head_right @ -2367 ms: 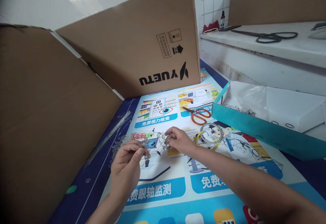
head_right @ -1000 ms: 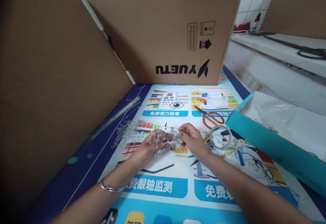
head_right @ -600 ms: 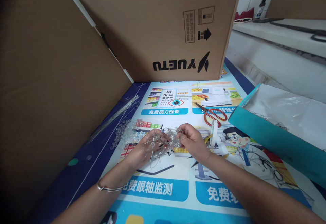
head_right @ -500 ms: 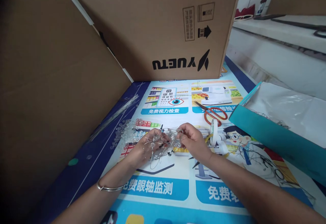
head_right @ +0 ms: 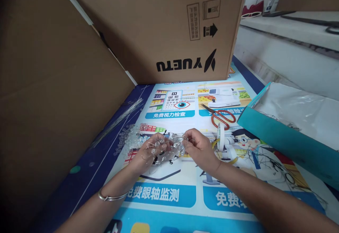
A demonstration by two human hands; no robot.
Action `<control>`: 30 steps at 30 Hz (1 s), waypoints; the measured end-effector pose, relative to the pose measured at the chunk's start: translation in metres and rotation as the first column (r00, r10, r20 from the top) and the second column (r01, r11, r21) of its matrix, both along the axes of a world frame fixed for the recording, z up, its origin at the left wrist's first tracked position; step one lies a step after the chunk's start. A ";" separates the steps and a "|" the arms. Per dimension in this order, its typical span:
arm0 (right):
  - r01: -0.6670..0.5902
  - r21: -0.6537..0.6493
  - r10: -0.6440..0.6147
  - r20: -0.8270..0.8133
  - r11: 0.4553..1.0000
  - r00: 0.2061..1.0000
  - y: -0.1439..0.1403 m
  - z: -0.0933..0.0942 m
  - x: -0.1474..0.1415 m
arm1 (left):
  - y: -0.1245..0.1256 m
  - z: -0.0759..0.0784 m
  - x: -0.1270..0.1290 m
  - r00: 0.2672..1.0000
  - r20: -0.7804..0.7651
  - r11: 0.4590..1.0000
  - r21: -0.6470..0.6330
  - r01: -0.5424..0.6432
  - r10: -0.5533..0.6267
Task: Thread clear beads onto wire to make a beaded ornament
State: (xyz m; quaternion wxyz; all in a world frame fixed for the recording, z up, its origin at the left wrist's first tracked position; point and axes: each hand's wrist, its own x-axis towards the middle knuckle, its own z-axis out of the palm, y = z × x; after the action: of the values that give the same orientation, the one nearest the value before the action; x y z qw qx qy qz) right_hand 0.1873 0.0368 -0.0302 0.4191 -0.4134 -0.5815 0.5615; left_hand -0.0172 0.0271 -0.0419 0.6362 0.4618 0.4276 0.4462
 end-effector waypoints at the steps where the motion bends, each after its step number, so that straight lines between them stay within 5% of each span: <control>1: -0.005 0.004 0.005 -0.006 1.000 1.000 0.000 0.001 0.000 | 0.000 0.002 0.000 1.000 0.015 1.000 0.002 0.011 -0.011; 6: -0.002 -0.022 0.001 -0.042 1.000 0.999 0.003 0.003 0.002 | 0.001 0.005 0.000 0.995 0.064 0.996 -0.048 0.077 -0.074; 13: -0.020 -0.093 0.009 -0.108 0.996 0.994 0.011 0.001 0.002 | 0.006 0.003 -0.006 0.995 0.092 0.994 -0.111 -0.025 0.035; 30: -0.059 -0.200 -0.004 -0.303 0.978 0.953 0.024 -0.008 0.006 | -0.001 0.024 -0.008 0.951 0.309 0.999 0.043 -0.022 0.008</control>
State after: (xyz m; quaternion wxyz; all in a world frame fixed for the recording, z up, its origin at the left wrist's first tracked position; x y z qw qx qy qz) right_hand 0.1936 0.0609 -0.0380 0.4497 -0.3561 -0.4550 0.6811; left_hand -0.0257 0.0262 -0.0176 0.6812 0.3975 0.3159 0.5274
